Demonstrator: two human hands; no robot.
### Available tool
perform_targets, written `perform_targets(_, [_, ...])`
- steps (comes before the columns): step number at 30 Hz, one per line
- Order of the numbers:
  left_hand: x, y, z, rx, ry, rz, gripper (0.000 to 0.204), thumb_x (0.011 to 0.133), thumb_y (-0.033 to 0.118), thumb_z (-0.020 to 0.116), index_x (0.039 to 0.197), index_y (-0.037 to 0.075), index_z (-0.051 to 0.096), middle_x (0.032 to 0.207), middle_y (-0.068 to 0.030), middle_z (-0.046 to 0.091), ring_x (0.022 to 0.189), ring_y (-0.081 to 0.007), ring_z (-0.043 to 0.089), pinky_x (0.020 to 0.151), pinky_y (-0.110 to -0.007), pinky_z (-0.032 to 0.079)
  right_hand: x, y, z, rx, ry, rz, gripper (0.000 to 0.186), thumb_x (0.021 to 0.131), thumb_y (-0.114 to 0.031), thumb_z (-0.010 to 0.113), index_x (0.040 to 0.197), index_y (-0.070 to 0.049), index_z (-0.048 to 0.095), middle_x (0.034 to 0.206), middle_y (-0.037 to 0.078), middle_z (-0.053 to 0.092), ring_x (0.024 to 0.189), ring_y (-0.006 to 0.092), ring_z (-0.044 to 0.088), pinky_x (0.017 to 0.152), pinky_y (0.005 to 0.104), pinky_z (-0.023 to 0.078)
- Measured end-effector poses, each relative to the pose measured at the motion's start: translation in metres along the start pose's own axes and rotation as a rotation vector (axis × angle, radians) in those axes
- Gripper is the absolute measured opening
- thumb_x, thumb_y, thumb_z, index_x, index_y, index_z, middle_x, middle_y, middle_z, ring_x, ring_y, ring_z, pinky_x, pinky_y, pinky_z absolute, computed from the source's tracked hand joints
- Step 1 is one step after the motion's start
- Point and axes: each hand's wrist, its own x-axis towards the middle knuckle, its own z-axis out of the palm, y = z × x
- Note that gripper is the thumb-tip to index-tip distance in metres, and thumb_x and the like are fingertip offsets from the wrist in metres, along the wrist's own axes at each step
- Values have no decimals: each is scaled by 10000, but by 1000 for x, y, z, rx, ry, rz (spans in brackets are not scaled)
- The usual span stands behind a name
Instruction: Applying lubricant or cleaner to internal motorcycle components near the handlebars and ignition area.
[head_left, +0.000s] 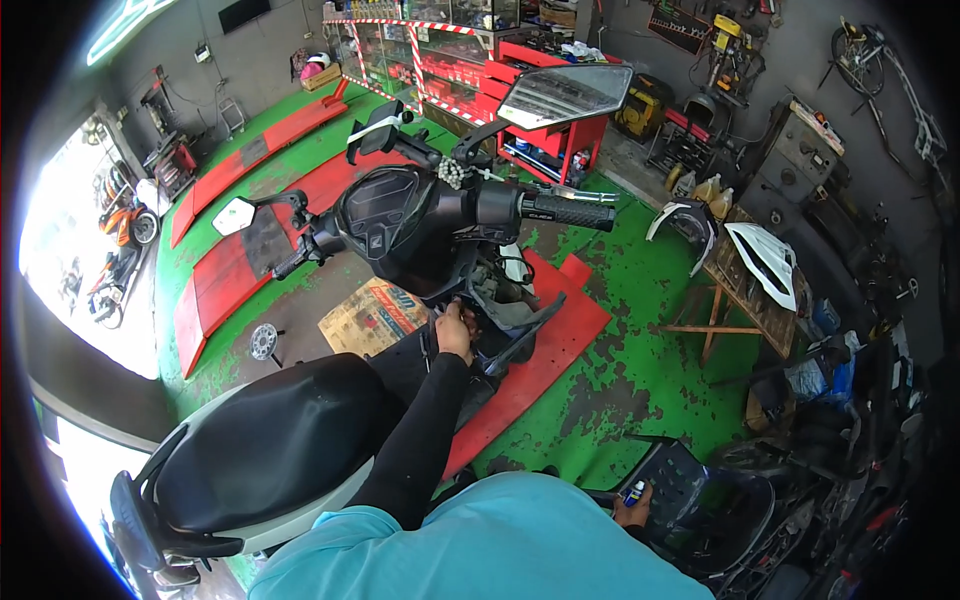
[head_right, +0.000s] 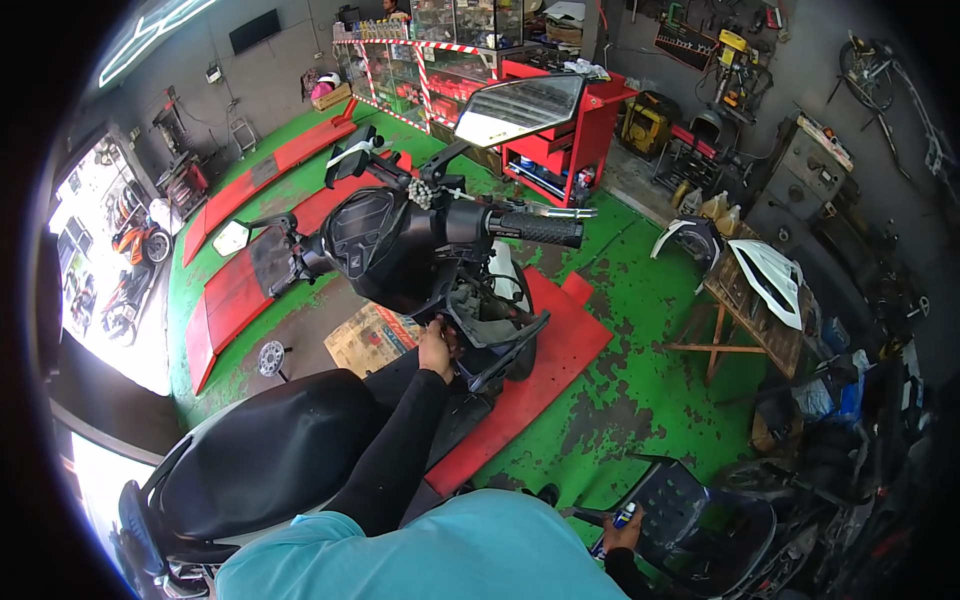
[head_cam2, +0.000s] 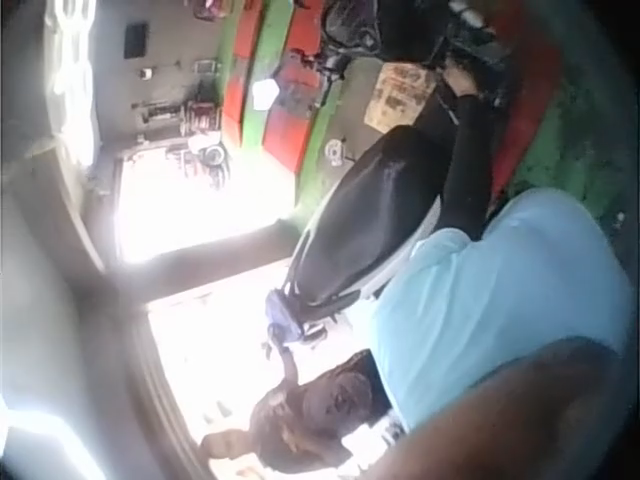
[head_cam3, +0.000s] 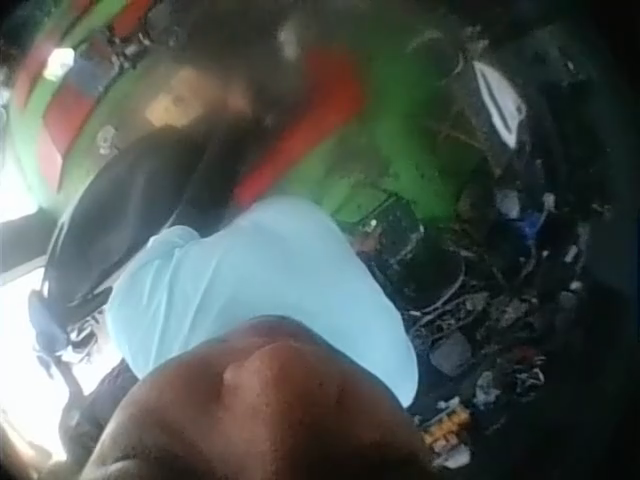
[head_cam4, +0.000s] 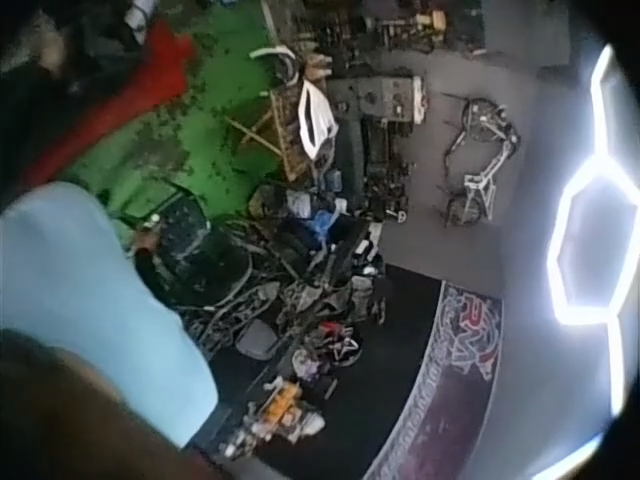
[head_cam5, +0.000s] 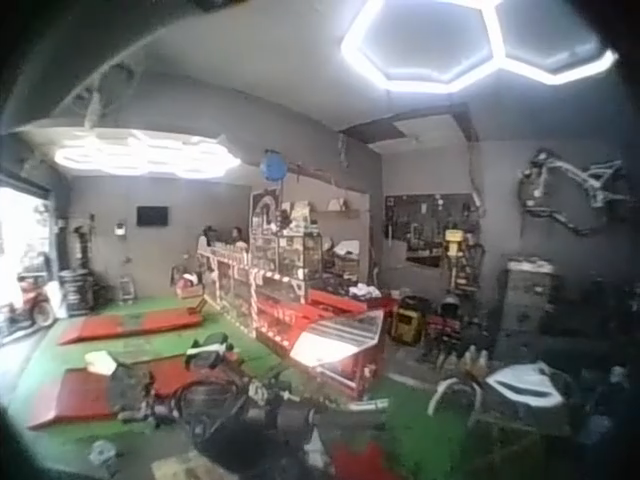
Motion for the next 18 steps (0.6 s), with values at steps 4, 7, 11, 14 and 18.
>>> perform_targets(4, [3, 2, -6, 35, -50, 6, 374, 998, 354, 496, 758, 73, 552, 536, -37, 463, 419, -159, 410, 432, -323, 359, 0, 29, 2, -128, 45, -67, 866, 709, -143, 808, 1442, -66, 355, 1316, 270, 538, 1196, 403, 559, 1041, 414, 427])
perform_targets(7, [7, 8, -21, 324, -64, 108, 416, 993, 361, 522, 757, 23, 581, 563, -73, 549, 469, -200, 522, 492, -351, 404, -1, 31, 0, 1, -46, 55, 877, 702, -140, 816, 1442, -71, 353, 1305, 257, 543, 1153, 384, 580, 1007, 409, 450])
perform_targets(11, [-10, 25, -17, 954, -7, 491, 375, 982, 354, 562, 870, -2, 603, 659, -165, 644, 647, -338, 666, 644, -427, 500, -2, 34, 0, -4, -27, 76, 879, 697, -128, 815, 1445, -80, 355, 1298, 245, 545, 1114, 364, 593, 974, 403, 472])
perform_targets(14, [-17, 37, -17, 1353, 73, 745, 354, 966, 338, 574, 852, 3, 600, 703, -199, 665, 696, -397, 667, 688, -460, 512, -1, 10, -1, 14, -43, 70, 872, 702, -122, 808, 1446, -74, 355, 1292, 247, 546, 1103, 375, 596, 977, 409, 472])
perform_targets(18, [-25, 46, -10, 1537, 63, 839, 336, 954, 336, 576, 821, 28, 596, 722, -226, 664, 712, -420, 660, 696, -503, 512, 7, 13, 2, -72, 19, -93, 854, 709, -112, 796, 1439, -55, 357, 1279, 254, 556, 1104, 393, 598, 989, 419, 466])
